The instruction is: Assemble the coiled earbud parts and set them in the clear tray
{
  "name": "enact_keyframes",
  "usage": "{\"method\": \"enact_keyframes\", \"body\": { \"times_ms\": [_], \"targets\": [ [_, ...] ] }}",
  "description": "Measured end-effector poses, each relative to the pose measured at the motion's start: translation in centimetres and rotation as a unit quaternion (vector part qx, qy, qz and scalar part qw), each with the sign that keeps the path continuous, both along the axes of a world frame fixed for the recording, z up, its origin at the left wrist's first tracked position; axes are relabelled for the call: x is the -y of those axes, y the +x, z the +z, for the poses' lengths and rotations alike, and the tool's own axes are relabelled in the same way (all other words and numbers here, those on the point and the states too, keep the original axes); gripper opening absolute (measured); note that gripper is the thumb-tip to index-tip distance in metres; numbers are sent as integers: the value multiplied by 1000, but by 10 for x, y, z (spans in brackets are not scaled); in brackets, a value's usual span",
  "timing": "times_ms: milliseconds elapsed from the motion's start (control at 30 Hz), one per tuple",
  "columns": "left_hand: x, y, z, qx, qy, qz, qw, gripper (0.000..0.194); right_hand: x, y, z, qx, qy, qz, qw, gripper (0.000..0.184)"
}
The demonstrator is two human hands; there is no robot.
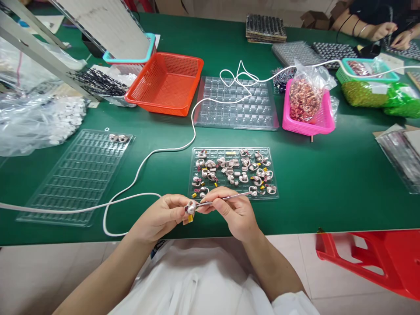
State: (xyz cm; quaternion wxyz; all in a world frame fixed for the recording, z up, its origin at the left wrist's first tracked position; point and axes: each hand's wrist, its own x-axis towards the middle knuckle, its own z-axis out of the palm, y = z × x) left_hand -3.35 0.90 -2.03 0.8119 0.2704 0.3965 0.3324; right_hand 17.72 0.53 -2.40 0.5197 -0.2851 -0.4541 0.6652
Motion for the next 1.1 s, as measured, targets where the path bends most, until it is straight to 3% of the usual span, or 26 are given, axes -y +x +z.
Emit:
{"method": "enact_keyframes", "body": {
  "times_ms": [167, 400, 733, 833, 933, 1000, 1100],
  "targets": [
    [-1, 1, 2, 19, 2, -12, 1000, 32, -1, -2, 0, -20, -17, 4, 1000, 18],
    [-3, 4, 2, 36, -16, 24, 999, 31, 2, 1, -1, 6, -1, -21, 1000, 18],
    [-2, 6, 2, 55, -42, 75, 995, 27, 4, 10, 11, 39, 70, -143, 986, 29],
    [-2, 12, 7, -1, 6, 59, 998, 27, 8, 15, 20, 137, 46, -137, 980, 27],
    [1, 21, 14, -119, 94, 10, 988, 23, 11, 17, 31, 287, 9, -82, 954, 19],
    [1, 28, 17, -206, 196, -22, 958, 21, 11, 17, 37, 328, -15, -48, 943, 17],
    [-5, 40, 20, -275, 356, -41, 892, 18, 9, 20, 39, 337, -42, -49, 939, 17]
  ]
}}
